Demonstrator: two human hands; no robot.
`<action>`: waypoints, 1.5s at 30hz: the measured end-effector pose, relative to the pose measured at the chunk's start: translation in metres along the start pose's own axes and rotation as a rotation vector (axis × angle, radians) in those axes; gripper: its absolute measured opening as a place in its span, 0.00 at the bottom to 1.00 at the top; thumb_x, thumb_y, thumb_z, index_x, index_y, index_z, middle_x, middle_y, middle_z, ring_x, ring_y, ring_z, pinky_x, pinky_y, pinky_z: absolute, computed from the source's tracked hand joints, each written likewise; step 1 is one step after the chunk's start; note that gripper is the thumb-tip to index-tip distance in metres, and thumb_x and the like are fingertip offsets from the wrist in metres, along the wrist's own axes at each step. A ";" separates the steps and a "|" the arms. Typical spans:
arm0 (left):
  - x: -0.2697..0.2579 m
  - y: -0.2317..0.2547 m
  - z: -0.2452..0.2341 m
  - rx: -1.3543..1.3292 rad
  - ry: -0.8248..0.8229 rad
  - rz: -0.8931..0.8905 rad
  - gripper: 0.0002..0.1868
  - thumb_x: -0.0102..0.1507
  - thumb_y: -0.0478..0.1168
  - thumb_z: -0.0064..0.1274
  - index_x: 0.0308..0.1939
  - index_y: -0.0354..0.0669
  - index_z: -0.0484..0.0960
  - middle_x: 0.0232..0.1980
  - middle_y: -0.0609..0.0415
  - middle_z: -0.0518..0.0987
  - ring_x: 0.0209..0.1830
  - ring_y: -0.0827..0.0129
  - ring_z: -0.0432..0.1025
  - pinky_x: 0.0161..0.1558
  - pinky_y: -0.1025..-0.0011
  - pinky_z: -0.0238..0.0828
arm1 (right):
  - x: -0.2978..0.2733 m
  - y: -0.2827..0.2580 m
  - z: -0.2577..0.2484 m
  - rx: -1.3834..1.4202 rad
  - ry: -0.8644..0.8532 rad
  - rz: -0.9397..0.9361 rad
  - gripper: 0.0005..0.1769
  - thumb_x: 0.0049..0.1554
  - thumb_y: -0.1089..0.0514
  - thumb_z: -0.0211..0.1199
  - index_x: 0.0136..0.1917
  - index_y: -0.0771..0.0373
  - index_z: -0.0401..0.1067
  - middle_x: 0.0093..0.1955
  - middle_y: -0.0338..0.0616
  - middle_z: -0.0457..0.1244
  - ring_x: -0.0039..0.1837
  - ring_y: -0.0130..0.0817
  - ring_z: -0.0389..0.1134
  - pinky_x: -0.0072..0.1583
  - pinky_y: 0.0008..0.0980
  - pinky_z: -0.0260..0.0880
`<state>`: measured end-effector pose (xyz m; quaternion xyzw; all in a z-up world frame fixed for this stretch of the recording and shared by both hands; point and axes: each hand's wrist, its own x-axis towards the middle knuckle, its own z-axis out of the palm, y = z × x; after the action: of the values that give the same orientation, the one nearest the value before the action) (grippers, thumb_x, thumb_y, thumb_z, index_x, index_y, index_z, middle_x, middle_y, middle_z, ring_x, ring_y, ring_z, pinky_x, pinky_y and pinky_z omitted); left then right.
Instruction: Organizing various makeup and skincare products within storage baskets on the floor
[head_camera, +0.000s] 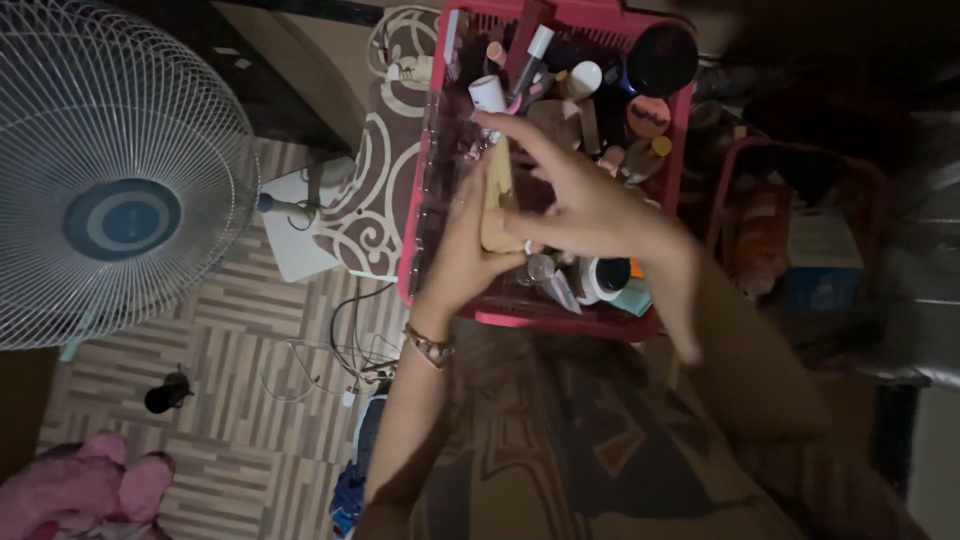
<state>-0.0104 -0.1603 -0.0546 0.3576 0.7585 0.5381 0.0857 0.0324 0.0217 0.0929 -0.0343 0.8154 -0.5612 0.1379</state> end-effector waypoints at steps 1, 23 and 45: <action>0.003 0.006 0.001 -0.003 -0.004 -0.001 0.66 0.47 0.37 0.76 0.80 0.32 0.46 0.81 0.35 0.55 0.83 0.42 0.50 0.80 0.55 0.47 | 0.002 0.014 0.002 0.001 0.002 0.004 0.49 0.55 0.59 0.63 0.84 0.49 0.43 0.86 0.47 0.44 0.65 0.46 0.72 0.48 0.39 0.81; -0.005 -0.008 0.015 -0.023 0.024 -0.009 0.58 0.52 0.32 0.70 0.80 0.35 0.51 0.79 0.35 0.60 0.81 0.44 0.55 0.79 0.56 0.50 | 0.013 0.056 0.020 -0.133 0.141 -0.146 0.41 0.55 0.63 0.66 0.77 0.63 0.52 0.65 0.54 0.63 0.66 0.43 0.68 0.65 0.39 0.71; 0.016 0.134 0.012 0.141 0.210 0.095 0.19 0.67 0.34 0.62 0.62 0.46 0.81 0.70 0.54 0.75 0.70 0.60 0.69 0.72 0.62 0.69 | -0.027 0.283 -0.206 -0.606 0.758 -0.064 0.20 0.62 0.63 0.63 0.67 0.67 0.70 0.64 0.60 0.66 0.57 0.55 0.69 0.54 0.47 0.71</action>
<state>0.0444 -0.1187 0.0621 0.3400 0.7814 0.5212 -0.0454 0.0319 0.3177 -0.0957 0.1090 0.9335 -0.2752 -0.2023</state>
